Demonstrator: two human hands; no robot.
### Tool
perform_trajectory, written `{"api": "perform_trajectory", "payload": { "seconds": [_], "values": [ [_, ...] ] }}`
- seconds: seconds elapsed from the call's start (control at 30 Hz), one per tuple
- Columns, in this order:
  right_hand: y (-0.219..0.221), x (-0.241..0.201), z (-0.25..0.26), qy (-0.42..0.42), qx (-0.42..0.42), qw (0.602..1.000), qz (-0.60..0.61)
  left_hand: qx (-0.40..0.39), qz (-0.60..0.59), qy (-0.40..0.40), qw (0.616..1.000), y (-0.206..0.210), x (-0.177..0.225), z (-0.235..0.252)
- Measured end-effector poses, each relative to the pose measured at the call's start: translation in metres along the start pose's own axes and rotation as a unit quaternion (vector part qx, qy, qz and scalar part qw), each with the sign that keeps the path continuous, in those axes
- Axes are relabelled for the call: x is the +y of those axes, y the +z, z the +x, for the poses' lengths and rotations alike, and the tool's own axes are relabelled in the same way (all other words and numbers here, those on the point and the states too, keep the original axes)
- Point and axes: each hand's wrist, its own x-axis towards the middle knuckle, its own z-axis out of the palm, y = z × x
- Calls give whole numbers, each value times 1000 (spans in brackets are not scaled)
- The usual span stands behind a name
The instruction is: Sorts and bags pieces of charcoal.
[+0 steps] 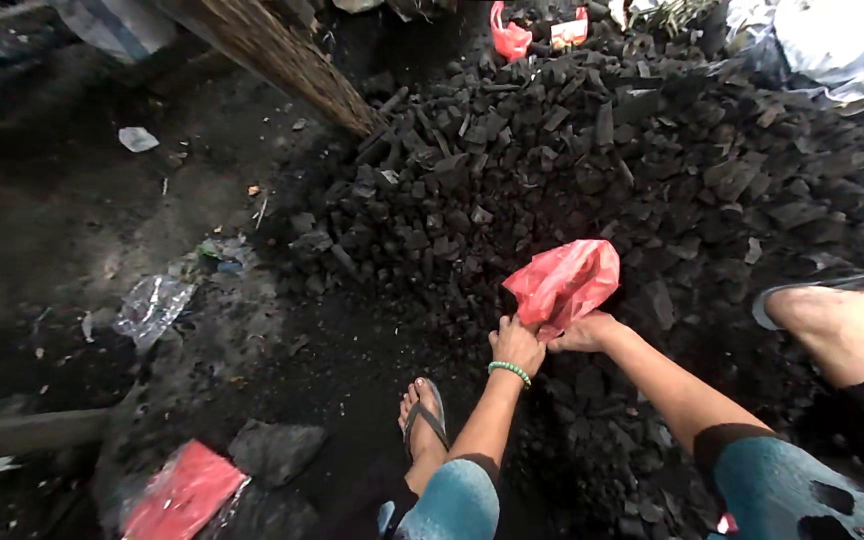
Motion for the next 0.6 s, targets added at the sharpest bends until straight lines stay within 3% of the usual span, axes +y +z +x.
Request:
{"api": "perform_trajectory", "payload": {
  "seconds": [0.23,0.37,0.43,0.5,0.53,0.6],
  "values": [
    [42,23,-43,-51,-19,998,25,-32,-36,7,999,29,-1,-52],
    [67,29,-63,-78,-59,995,4,-206,2,38,978,14,-6,-56],
    [64,26,-70,-91,-119,989,-11,-253,-21,40,966,-9,-3,-53],
    [47,24,-70,-104,-170,980,24,-191,-121,45,973,-40,-6,-59],
    [39,26,-66,-108,-145,982,53,-116,-174,63,976,-47,-16,-56],
    [30,36,-47,-126,43,981,139,63,-270,75,958,-51,-50,-37]
  ]
}}
